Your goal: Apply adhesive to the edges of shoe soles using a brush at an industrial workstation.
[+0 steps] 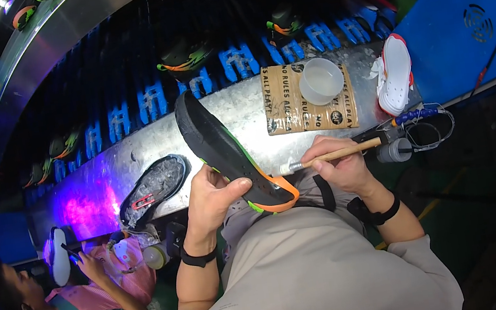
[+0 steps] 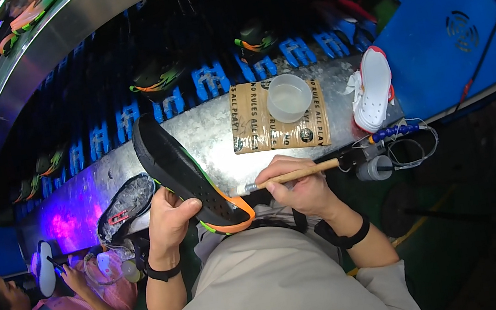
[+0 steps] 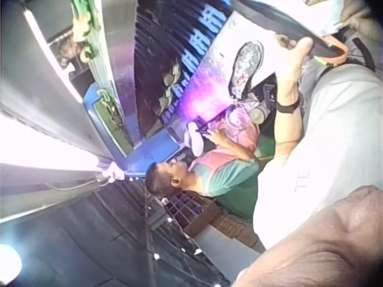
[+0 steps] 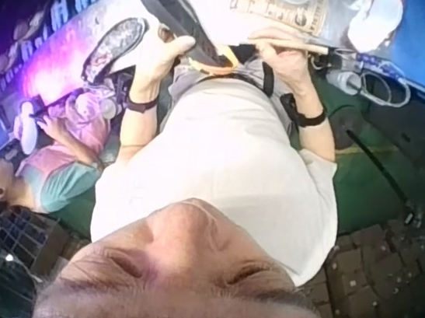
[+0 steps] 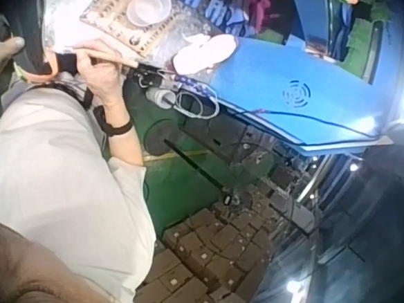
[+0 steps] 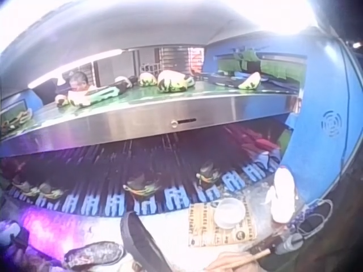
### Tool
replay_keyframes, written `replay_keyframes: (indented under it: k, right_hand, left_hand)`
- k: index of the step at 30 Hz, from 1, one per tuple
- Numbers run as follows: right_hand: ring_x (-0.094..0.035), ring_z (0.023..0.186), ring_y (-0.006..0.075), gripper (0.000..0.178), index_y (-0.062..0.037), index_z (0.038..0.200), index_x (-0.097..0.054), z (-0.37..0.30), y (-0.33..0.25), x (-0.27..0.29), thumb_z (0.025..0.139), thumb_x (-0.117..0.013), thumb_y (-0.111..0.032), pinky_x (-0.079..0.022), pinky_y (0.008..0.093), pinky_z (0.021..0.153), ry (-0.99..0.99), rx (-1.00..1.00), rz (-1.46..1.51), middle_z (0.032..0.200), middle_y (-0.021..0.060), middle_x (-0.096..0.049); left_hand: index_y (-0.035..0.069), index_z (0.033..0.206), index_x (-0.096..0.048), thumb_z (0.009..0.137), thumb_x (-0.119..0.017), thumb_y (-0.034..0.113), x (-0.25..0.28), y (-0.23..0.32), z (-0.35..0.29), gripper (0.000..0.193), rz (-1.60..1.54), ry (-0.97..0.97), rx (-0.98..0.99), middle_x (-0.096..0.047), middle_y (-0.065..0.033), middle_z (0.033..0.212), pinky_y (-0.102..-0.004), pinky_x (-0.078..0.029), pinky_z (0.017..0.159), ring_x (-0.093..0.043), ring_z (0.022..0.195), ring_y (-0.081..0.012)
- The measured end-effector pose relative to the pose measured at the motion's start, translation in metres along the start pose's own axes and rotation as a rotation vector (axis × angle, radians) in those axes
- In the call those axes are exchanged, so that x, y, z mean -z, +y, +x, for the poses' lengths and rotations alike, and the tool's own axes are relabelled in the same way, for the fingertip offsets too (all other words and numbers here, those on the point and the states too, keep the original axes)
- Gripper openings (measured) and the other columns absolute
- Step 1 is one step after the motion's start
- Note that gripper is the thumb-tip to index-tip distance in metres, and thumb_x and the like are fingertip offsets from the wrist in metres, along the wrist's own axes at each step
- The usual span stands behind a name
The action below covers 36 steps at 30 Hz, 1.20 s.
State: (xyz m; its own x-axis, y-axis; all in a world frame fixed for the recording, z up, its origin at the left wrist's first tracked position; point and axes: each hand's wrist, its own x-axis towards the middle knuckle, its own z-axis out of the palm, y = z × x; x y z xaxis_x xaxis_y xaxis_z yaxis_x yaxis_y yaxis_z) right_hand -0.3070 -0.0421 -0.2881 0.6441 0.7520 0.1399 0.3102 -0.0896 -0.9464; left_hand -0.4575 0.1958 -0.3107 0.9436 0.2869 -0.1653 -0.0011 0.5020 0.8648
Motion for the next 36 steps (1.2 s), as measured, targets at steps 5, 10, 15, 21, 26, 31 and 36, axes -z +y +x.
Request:
replay_keyframes:
  k: [5,10,15,21,26,31,36]
  right_hand:
    - [-0.060,0.070,0.0159,0.013,-0.0011,0.094,-0.074,-0.001,-0.003,0.002,0.083,-0.067,-0.003,-0.048,0.0298,0.064,0.073,0.073,-0.051,0.080,0.0073,-0.066]
    - [-0.059,0.067,0.0167,0.014,0.0016,0.090,-0.074,-0.002,-0.012,0.003,0.080,-0.066,-0.005,-0.047,0.0300,0.062,-0.003,0.060,-0.043,0.077,0.0099,-0.069]
    - [-0.061,0.068,0.0162,0.013,-0.0004,0.092,-0.074,-0.015,-0.010,0.001,0.082,-0.067,-0.001,-0.049,0.0284,0.064,-0.007,0.049,-0.080,0.080,0.0083,-0.068]
    - [-0.061,0.081,0.0110,0.019,0.0032,0.109,-0.070,-0.023,0.014,-0.012,0.097,-0.062,-0.009,-0.050,0.0253,0.074,0.288,-0.034,0.319,0.093,0.0070,-0.069]
    - [-0.061,0.083,0.0110,0.024,0.0032,0.119,-0.066,0.000,0.034,-0.022,0.101,-0.058,-0.011,-0.049,0.0235,0.077,0.373,-0.015,0.125,0.097,0.0091,-0.071]
    - [-0.069,0.099,0.0202,0.027,0.0055,0.123,-0.065,0.019,0.057,-0.032,0.100,-0.058,-0.008,-0.052,0.0328,0.091,0.321,-0.016,0.064,0.101,0.0128,-0.071]
    - [-0.069,0.096,0.0235,0.023,0.0037,0.115,-0.069,0.034,0.077,-0.036,0.095,-0.061,-0.006,-0.054,0.0357,0.087,0.247,0.055,-0.070,0.104,0.0167,-0.070]
  left_hand:
    - [-0.006,0.124,-0.058,0.077,-0.084,-0.002,-0.010,0.007,-0.009,0.054,0.080,0.074,-0.119,-0.069,-0.0136,0.117,-0.0348,-0.055,0.095,-0.067,0.106,-0.0205]
    - [-0.004,0.114,-0.065,0.071,-0.091,0.003,-0.021,0.015,-0.018,0.051,0.493,0.057,-0.376,-0.073,-0.0102,0.108,-0.0341,-0.057,0.089,-0.071,0.098,-0.0191]
    - [-0.001,0.118,-0.066,0.070,-0.095,0.020,-0.013,0.003,-0.013,0.059,1.127,0.030,-0.740,-0.074,-0.0123,0.108,-0.0369,-0.058,0.086,-0.073,0.095,-0.0279]
    - [-0.002,0.133,-0.057,0.085,-0.085,0.024,0.010,-0.006,-0.015,0.061,0.360,0.022,-0.312,-0.066,-0.0140,0.130,-0.0366,-0.052,0.100,-0.066,0.114,-0.0215]
    - [0.002,0.149,-0.044,0.109,-0.038,0.047,0.032,-0.028,-0.001,0.060,-0.557,0.091,-0.004,-0.053,-0.0238,0.146,-0.0476,-0.044,0.113,-0.058,0.129,-0.0343]
    - [0.006,0.153,-0.042,0.106,-0.032,0.052,0.050,-0.046,-0.034,0.067,-0.890,0.004,0.040,-0.054,-0.0243,0.143,-0.0528,-0.052,0.095,-0.059,0.123,-0.0359]
    - [0.001,0.156,-0.035,0.106,-0.038,0.045,0.053,-0.006,-0.060,0.067,-0.685,-0.140,0.031,-0.047,-0.0293,0.145,-0.0551,-0.051,0.100,-0.055,0.127,-0.0419]
